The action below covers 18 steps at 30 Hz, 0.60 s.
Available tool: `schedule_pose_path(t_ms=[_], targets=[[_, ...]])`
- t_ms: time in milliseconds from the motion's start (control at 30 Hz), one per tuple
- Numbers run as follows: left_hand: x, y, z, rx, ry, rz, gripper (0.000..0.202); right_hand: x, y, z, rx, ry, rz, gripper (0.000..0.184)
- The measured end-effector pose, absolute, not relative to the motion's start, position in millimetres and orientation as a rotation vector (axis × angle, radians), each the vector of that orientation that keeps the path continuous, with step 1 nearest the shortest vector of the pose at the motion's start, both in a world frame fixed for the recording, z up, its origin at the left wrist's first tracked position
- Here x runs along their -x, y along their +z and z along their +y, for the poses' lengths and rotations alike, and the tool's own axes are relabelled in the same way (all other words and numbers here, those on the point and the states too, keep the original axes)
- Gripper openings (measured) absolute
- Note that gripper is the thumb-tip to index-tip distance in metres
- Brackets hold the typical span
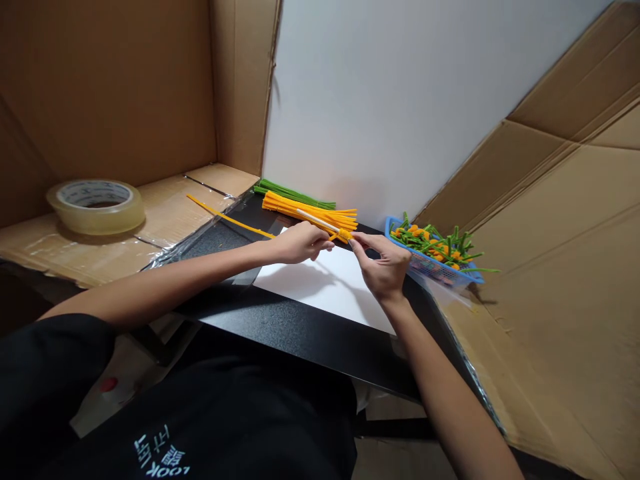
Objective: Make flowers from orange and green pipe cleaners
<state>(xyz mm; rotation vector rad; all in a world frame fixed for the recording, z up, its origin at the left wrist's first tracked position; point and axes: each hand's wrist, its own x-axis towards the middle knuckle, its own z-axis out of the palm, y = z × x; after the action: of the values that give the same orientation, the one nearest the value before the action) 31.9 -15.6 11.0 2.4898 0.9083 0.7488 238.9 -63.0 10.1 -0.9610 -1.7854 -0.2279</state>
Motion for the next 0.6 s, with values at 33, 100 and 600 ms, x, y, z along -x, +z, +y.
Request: schedule_pose_path(t_ms=[33, 100, 600], targets=[[-32.2, 11.0, -17.4, -2.576, 0.758, 0.985, 0.034, -239.5, 9.9, -62.2, 0.967, -0.247, -1.800, 0.015], [-32.6, 11.3, -21.1, -2.743, 0.762, 1.115, 0.032, -241.1, 9.1, -60.1, 0.977, -0.269, -1.830, 0.016], [-16.7, 24.0, -8.8, -2.864, 0.942, 1.037, 0.019, -250.7, 6.2, -51.3, 0.922, 0.162, -2.069, 0.013]])
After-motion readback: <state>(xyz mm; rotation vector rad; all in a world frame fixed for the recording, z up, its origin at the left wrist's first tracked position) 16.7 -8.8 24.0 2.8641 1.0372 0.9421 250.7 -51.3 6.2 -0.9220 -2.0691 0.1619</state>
